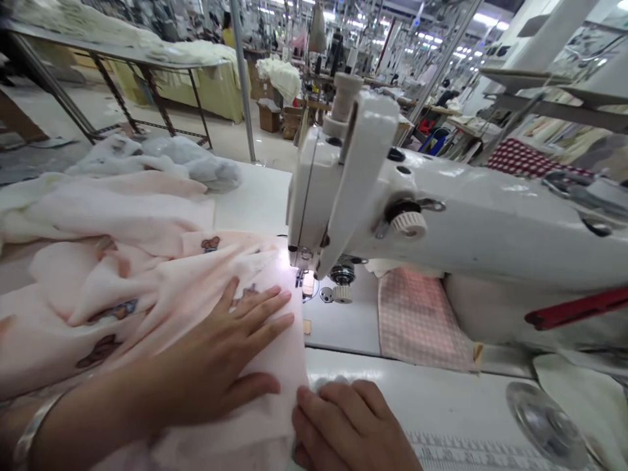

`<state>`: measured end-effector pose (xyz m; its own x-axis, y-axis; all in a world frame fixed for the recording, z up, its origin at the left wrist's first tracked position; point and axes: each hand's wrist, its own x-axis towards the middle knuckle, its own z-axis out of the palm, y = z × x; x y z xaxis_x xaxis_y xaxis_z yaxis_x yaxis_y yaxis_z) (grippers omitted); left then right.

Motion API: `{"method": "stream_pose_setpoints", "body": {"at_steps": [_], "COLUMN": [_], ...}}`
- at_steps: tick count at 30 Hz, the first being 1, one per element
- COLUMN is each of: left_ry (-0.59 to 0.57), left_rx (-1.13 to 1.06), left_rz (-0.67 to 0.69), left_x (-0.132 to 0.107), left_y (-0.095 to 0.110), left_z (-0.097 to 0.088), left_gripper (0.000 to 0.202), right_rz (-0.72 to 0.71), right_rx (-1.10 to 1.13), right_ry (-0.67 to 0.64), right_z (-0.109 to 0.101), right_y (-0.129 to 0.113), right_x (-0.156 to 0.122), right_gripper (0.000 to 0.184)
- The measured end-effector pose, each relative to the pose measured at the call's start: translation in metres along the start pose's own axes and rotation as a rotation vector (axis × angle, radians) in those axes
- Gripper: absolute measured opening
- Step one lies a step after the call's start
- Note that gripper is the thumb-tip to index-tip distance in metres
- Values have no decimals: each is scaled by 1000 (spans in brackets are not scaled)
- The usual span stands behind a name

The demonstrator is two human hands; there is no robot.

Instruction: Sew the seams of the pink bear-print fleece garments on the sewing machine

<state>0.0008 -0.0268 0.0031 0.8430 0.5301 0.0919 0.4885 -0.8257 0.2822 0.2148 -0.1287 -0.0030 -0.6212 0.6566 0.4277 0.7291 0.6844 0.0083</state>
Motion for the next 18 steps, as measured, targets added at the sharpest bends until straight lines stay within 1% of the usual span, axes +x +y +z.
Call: {"method": "stream_pose_setpoints", "body": {"at_steps": [3, 5, 8, 11, 14, 16, 18], "left_ry": [-16, -14, 13, 34, 33, 35, 38], "left_rx": [1, 10, 22, 68, 126, 164, 207], "left_rz": [68, 126, 214, 273, 319, 322, 298], "left_x": [18, 31, 49, 66, 84, 95, 101], "left_y": [-29, -48, -72, -92, -110, -122, -129], "left_z": [-9, -13, -14, -14, -17, -20, -23], "left_gripper": [56, 58, 55, 54, 57, 59, 60], "right_rz": [46, 40, 44, 89, 111, 120, 132], "right_rx": [57, 73, 60, 36, -32, -61, -57], "right_ry": [38, -6, -30, -56, -106, -123, -124], "right_z": [14, 19, 21, 25, 34, 39, 40], "right_y": [12, 20, 34, 49, 62, 68, 68], "right_x": [14, 24, 41, 54, 58, 58, 59], "right_gripper": [18, 19, 21, 22, 23, 24, 23]}}
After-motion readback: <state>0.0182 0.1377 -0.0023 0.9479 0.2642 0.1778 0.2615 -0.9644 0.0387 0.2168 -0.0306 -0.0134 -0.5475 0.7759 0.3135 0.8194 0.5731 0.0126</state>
